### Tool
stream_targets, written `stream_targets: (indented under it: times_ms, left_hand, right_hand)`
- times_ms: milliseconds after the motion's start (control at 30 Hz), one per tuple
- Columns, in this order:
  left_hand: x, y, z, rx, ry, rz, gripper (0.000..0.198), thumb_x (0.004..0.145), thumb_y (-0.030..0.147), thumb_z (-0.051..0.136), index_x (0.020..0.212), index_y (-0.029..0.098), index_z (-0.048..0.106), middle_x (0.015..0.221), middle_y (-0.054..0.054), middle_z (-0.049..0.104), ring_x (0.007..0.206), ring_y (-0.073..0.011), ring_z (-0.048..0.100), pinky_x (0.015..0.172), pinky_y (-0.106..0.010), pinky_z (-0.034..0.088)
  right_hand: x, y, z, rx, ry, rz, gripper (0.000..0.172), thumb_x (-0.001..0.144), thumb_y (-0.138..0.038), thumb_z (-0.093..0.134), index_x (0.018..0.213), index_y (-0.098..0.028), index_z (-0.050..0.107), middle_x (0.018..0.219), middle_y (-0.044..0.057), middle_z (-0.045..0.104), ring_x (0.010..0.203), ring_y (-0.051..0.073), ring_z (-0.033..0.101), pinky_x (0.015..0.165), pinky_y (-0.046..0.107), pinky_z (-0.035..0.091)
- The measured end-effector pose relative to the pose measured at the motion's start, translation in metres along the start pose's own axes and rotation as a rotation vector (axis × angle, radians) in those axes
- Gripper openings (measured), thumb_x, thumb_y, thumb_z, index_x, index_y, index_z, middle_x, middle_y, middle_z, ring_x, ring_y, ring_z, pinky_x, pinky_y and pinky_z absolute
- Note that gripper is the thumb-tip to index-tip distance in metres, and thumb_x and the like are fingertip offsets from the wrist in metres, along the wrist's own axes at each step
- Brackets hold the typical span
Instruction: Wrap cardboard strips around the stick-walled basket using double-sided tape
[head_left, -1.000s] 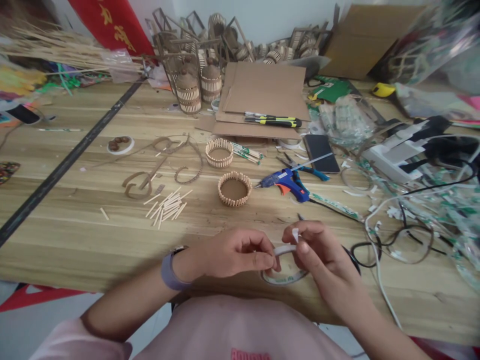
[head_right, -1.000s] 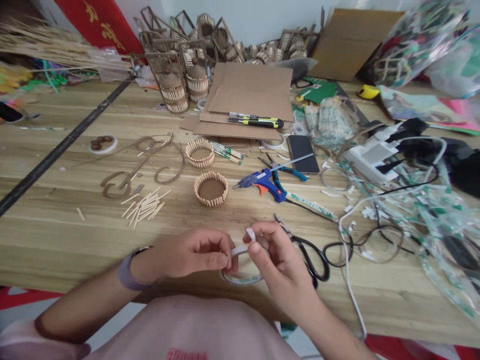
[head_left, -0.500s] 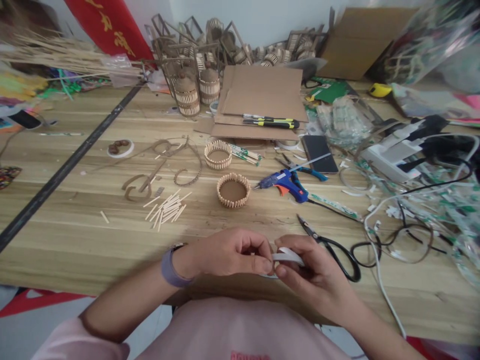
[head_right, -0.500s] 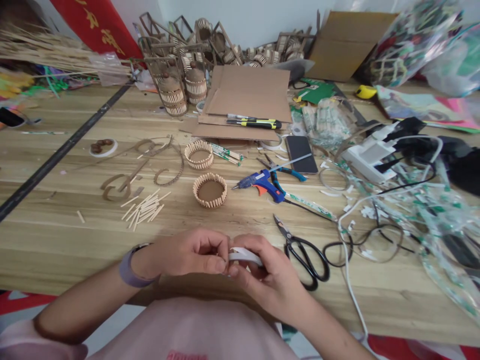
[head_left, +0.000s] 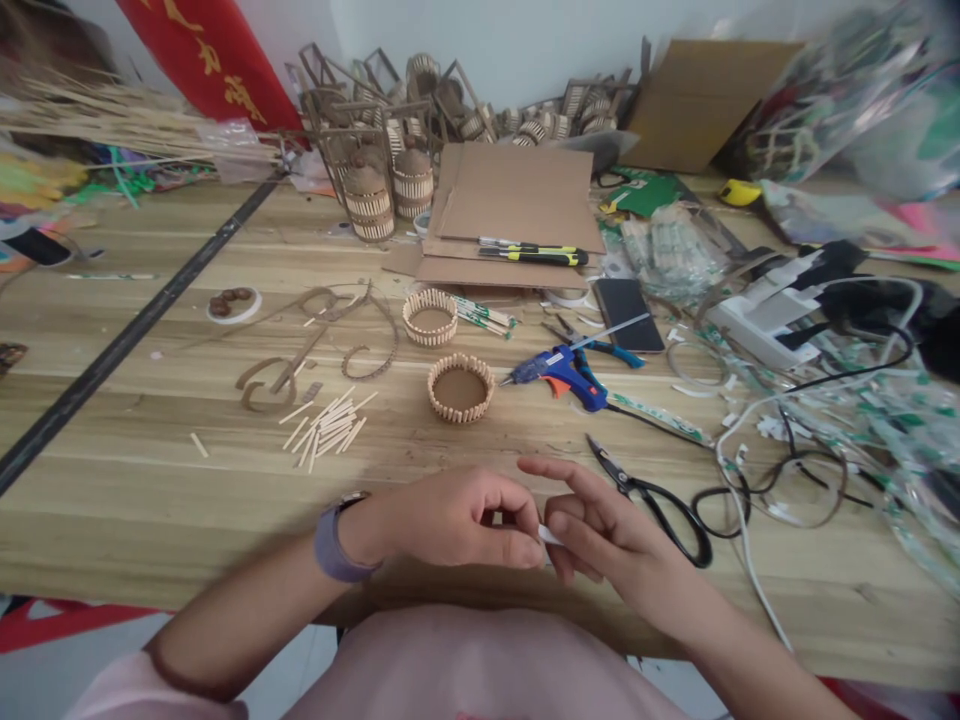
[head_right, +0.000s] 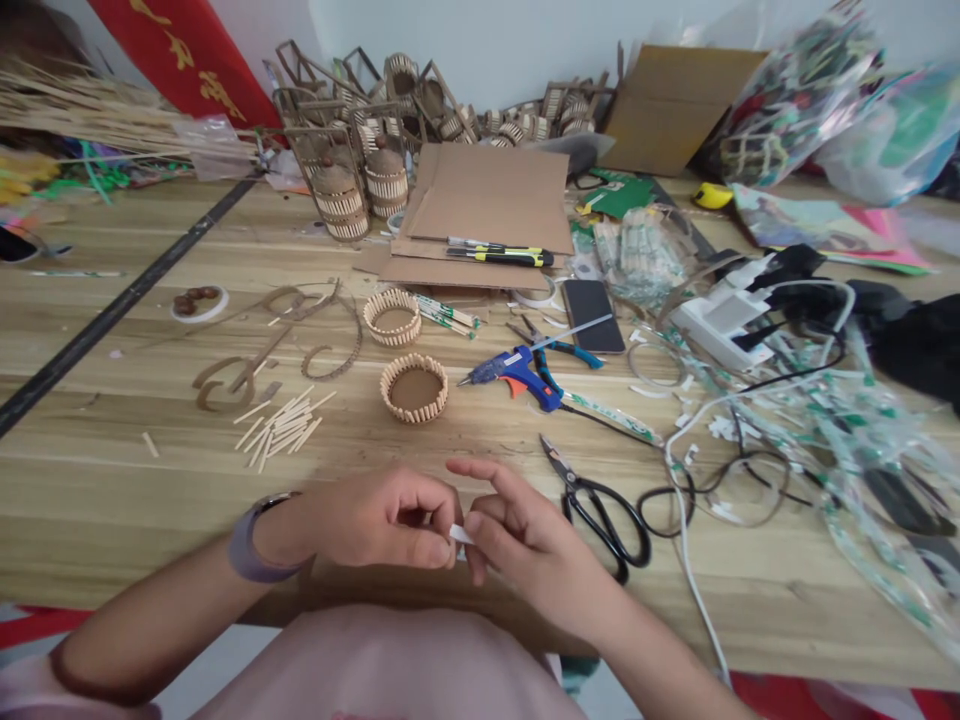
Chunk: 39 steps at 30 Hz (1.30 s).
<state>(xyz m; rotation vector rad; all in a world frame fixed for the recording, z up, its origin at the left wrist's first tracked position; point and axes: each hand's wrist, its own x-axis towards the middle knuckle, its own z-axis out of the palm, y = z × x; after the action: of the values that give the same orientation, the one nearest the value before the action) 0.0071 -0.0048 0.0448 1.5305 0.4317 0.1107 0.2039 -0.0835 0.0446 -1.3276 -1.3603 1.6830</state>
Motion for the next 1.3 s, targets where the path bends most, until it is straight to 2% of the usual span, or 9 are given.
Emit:
stream_targets:
  times_ms: [167,267,400,500,633,800,1000,1167,1300]
  left_hand:
    - [0.004,0.000,0.001,0.047,0.064,-0.022,0.017,0.088,0.033,0.062,0.084,0.017,0.066,0.088,-0.001,0.067,0.072,-0.0117,0.053,0.067,-0.025,0.040]
    - [0.005,-0.002,-0.001,-0.043,0.226,-0.037,0.017,0.087,0.032,0.064,0.082,0.016,0.068,0.113,-0.006,0.070,0.092,-0.0159,0.061,0.080,-0.028,0.045]
    - [0.008,-0.004,-0.006,-0.220,0.445,-0.184,0.024,0.087,0.039,0.063,0.086,0.015,0.068,0.091,-0.004,0.073,0.066,-0.0097,0.053,0.061,-0.022,0.040]
    - [0.010,-0.003,-0.006,-0.312,0.459,-0.217,0.028,0.084,0.042,0.064,0.089,0.014,0.067,0.079,-0.003,0.070,0.054,-0.0073,0.039,0.051,-0.021,0.030]
    - [0.011,-0.005,-0.005,-0.317,0.430,-0.186,0.034,0.085,0.044,0.065,0.101,0.014,0.068,0.085,-0.004,0.072,0.055,-0.0070,0.038,0.051,-0.021,0.028]
    - [0.013,-0.008,-0.005,-0.235,0.409,-0.149,0.026,0.091,0.036,0.059,0.106,0.015,0.061,0.089,-0.005,0.074,0.058,-0.0086,0.045,0.056,-0.023,0.034]
    - [0.015,0.008,0.003,0.069,0.397,-0.201,0.015,0.094,0.028,0.053,0.105,0.018,0.057,0.088,-0.002,0.076,0.066,-0.0112,0.058,0.064,-0.023,0.041]
    - [0.008,0.012,0.012,0.274,0.424,-0.161,0.039,0.094,0.018,0.049,0.132,0.016,0.045,0.090,-0.002,0.077,0.092,-0.0173,0.067,0.084,-0.028,0.044]
    - [0.003,0.010,0.018,0.320,0.413,-0.174,0.048,0.093,0.013,0.045,0.140,0.018,0.042,0.092,-0.003,0.077,0.091,-0.0189,0.068,0.083,-0.029,0.044]
  right_hand:
    - [0.002,-0.003,-0.006,-0.256,0.188,-0.091,0.041,0.090,-0.050,0.058,0.115,-0.018,0.059,0.055,-0.009,0.045,0.050,0.011,0.047,0.052,0.024,0.039]
    - [0.001,-0.004,-0.030,-0.467,0.407,-0.171,0.036,0.089,-0.048,0.059,0.111,-0.020,0.062,0.053,-0.009,0.043,0.046,0.012,0.044,0.047,0.024,0.036]
    - [0.011,-0.003,-0.085,-0.955,0.805,-0.185,0.034,0.089,-0.046,0.058,0.113,-0.023,0.065,0.069,0.002,0.066,0.058,0.018,0.061,0.054,0.028,0.041]
    - [0.026,0.004,-0.127,-1.216,0.921,-0.114,0.035,0.094,-0.044,0.049,0.116,-0.020,0.064,0.080,0.009,0.073,0.072,0.027,0.067,0.056,0.031,0.040]
    - [0.039,0.016,-0.152,-1.383,0.768,-0.151,0.034,0.098,-0.040,0.044,0.111,-0.018,0.067,0.084,0.015,0.073,0.087,0.036,0.065,0.069,0.040,0.043]
    - [0.033,0.011,-0.108,-1.285,0.743,-0.217,0.037,0.097,-0.044,0.045,0.100,-0.016,0.069,0.105,0.021,0.070,0.097,0.035,0.063,0.079,0.044,0.047]
    - [0.035,-0.008,-0.028,-0.377,0.072,-0.065,0.036,0.091,-0.051,0.053,0.078,-0.020,0.065,0.072,0.003,0.070,0.067,0.017,0.061,0.063,0.027,0.046]
    - [0.041,0.002,-0.008,0.092,0.022,0.020,0.038,0.077,-0.057,0.071,0.076,-0.020,0.059,0.066,-0.001,0.064,0.067,0.015,0.060,0.069,0.028,0.046]
    - [0.035,0.004,-0.011,0.011,0.045,0.004,0.034,0.077,-0.052,0.072,0.075,-0.021,0.059,0.067,-0.001,0.065,0.067,0.015,0.059,0.067,0.029,0.045]
